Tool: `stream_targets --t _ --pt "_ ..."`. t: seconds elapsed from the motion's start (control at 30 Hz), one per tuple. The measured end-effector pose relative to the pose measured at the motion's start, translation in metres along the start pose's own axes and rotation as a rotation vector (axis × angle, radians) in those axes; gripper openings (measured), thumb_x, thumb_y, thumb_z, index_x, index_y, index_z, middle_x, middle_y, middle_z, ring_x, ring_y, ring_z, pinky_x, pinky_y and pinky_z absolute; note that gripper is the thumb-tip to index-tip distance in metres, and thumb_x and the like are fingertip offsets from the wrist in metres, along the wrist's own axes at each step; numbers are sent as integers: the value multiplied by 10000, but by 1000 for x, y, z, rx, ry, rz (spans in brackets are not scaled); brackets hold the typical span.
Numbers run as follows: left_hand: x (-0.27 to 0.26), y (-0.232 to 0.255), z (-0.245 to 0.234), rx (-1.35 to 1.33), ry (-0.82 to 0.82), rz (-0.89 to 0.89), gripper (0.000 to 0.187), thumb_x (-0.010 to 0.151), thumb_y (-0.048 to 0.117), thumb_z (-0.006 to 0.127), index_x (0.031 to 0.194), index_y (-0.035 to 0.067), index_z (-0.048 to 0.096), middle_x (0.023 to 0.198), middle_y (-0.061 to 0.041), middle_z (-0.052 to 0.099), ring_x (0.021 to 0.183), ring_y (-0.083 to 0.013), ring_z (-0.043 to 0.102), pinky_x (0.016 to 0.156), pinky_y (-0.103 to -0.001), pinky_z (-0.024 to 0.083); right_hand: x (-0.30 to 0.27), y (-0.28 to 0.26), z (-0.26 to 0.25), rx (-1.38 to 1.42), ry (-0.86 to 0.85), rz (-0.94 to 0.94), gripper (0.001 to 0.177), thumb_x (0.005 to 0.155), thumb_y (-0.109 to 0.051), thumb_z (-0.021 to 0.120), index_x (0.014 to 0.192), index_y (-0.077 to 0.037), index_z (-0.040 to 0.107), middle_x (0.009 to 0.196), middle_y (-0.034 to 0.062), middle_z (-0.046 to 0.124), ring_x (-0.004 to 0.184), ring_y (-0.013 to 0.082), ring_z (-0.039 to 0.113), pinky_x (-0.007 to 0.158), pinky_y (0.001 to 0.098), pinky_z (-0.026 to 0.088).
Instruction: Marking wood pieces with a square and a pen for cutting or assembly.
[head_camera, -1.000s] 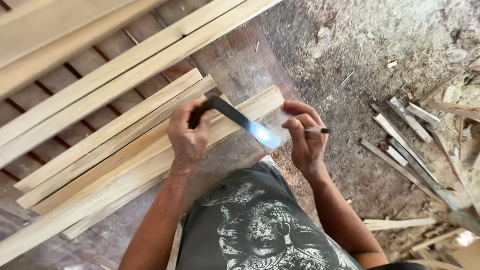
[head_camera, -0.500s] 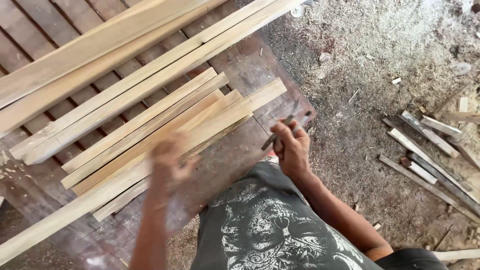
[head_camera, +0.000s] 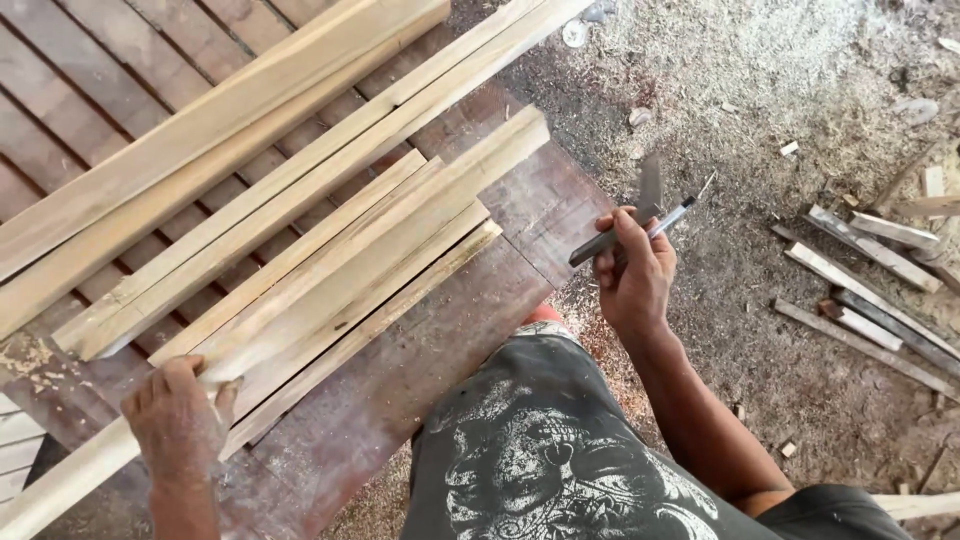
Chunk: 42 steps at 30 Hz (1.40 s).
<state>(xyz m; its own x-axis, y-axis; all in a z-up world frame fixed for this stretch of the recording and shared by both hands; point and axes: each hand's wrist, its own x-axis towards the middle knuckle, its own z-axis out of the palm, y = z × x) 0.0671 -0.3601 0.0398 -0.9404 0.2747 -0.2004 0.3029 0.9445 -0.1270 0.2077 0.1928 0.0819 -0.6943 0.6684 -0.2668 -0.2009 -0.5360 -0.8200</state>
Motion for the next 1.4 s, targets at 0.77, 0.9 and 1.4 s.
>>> stream_targets --t 0.77,0.9,1.4 --pt "98 295 -47 -510 289 573 471 880 193 795 1305 63 639 1324 -140 662 1308 -336 582 1156 -513 391 64 171 -38 -251 -246 378 270 904 -135 751 1131 -5 681 929 64 697 820 141 655 756 323 558" --pt "131 352 -74 -440 187 805 617 781 222 842 1331 35 632 1453 -204 572 1412 -427 444 1184 -553 271 69 161 -29 -234 -157 359 193 861 -167 773 977 -21 725 873 34 739 794 106 686 735 276 554" --pt "143 357 -29 -502 189 917 507 916 152 795 1373 0 639 1499 -189 557 1456 -401 472 1219 -499 405 60 159 -12 -151 -67 581 204 906 -270 729 912 -72 776 772 -9 725 567 36 506 490 224 350"
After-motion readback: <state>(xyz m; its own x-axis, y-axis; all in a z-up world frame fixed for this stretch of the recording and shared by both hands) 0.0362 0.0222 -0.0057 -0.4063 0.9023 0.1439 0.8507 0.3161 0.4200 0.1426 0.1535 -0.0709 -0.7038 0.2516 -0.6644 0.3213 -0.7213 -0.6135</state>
